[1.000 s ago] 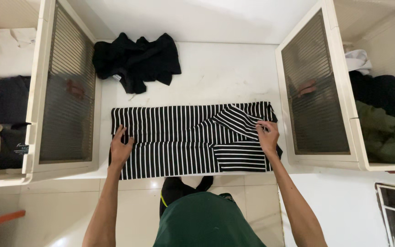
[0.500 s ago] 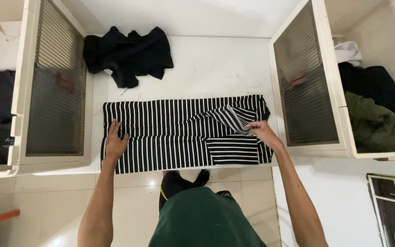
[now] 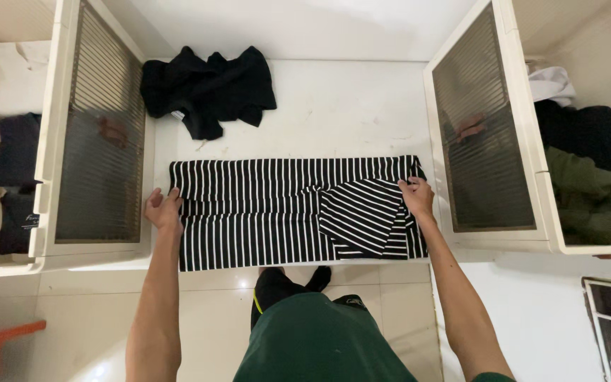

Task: The person folds a black garment by folding the sleeves inward and then folding it into a rectangle, places it into a storage bin, and then spreads out a striped shirt on a flat surface.

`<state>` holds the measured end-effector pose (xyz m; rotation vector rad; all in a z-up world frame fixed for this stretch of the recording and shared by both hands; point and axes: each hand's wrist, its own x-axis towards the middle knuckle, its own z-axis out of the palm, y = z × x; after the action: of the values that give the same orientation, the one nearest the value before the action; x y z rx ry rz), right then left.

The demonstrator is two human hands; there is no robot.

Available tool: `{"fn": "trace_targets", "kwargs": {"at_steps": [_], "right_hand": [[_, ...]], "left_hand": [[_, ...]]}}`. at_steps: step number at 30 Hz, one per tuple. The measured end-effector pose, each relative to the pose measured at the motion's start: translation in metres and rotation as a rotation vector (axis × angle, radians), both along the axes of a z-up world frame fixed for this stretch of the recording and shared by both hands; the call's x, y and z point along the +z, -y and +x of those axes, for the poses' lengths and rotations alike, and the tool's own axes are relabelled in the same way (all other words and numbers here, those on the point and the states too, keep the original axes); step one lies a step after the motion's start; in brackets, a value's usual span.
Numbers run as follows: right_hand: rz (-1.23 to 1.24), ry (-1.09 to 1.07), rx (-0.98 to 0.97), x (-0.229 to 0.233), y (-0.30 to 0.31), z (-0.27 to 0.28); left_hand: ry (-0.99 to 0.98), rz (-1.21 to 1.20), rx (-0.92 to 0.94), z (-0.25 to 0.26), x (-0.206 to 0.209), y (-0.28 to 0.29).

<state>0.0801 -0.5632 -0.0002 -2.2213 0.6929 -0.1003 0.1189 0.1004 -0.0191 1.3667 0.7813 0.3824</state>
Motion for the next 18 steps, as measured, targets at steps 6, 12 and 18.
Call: {"fn": "trace_targets", "kwargs": {"at_steps": [6,12,18], "right_hand": [[-0.045,0.028,-0.085,0.001,-0.007,0.017],[0.225,0.315,-0.194,0.006,-0.002,-0.001],[0.099,0.184,0.061,0.005,-0.010,0.002]], "left_hand": [[-0.061,-0.090,0.049,0.013,0.002,-0.015],[-0.203,0.047,0.015,0.011,0.001,-0.034],[-0.347,0.256,-0.187,0.021,-0.008,-0.029]]}}
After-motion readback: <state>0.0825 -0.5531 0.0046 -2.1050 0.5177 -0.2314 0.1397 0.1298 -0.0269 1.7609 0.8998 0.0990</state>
